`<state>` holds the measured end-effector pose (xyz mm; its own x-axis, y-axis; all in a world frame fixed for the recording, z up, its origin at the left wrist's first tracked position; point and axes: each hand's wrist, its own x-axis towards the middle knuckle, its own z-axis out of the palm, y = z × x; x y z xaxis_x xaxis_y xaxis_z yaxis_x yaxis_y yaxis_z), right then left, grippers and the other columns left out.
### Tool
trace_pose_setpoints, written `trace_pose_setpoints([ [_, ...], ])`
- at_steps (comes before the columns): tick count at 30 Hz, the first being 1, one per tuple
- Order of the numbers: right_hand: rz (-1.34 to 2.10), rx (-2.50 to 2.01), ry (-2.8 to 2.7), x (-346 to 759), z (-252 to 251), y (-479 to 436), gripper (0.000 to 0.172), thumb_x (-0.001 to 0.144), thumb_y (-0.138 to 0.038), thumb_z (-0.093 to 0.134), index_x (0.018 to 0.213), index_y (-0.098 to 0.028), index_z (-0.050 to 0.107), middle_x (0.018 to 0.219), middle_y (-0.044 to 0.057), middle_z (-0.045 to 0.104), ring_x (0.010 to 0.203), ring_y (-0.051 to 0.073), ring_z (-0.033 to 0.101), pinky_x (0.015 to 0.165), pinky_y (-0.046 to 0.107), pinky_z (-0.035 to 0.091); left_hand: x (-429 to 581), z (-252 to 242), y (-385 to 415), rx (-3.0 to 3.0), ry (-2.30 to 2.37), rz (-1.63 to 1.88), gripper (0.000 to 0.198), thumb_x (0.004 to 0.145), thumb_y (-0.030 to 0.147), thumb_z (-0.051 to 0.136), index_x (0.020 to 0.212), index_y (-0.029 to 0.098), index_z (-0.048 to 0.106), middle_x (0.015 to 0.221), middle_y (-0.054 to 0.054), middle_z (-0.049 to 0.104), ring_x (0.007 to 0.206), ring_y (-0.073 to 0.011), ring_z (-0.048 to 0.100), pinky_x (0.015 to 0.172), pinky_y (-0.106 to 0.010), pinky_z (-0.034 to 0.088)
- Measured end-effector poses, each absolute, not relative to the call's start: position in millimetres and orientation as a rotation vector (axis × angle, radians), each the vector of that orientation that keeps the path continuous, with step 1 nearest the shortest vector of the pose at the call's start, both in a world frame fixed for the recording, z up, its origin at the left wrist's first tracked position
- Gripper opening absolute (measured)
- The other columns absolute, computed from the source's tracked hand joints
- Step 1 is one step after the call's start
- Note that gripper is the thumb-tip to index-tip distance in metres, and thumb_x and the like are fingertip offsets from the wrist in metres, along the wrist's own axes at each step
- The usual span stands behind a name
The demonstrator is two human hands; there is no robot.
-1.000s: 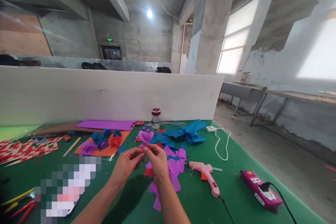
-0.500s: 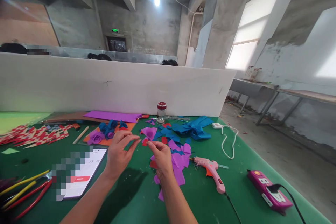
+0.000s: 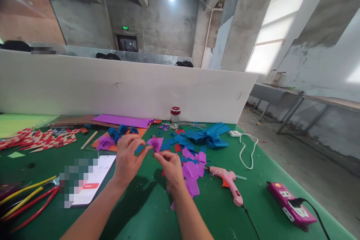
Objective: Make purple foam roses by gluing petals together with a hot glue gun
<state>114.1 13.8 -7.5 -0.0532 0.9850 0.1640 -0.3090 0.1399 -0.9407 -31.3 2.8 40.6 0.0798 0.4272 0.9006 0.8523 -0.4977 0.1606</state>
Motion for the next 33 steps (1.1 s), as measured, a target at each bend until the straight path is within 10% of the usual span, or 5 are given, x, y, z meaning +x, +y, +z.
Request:
trace_pose_setpoints([
  [24,1.289,-0.788,-1.188,119,-2,11,0.021,0.070,-0.039,0.075,0.066,-0.019,0.072,0.066,-0.001,0.063,0.068,0.014,0.052,0.067,0.025,0.038,-34,45,1,-2.031,-1.233,-1.670,0.022,0.080,0.034,0.069,0.091,0.021,0.056,0.095,-0.005,0.055,0.096,-0.0218,0.055,0.083,-0.036,0.047],
  [33,0.741,-0.695,-1.368,130,7,9,0.012,0.080,-0.033,0.068,0.082,-0.027,0.078,0.088,0.005,0.065,0.085,0.021,0.057,0.078,0.030,0.043,-33,39,5,-2.494,-1.394,-1.881,0.014,0.086,0.031,0.058,0.083,0.020,0.067,0.094,-0.006,0.065,0.076,-0.0158,0.058,0.067,-0.028,0.048],
])
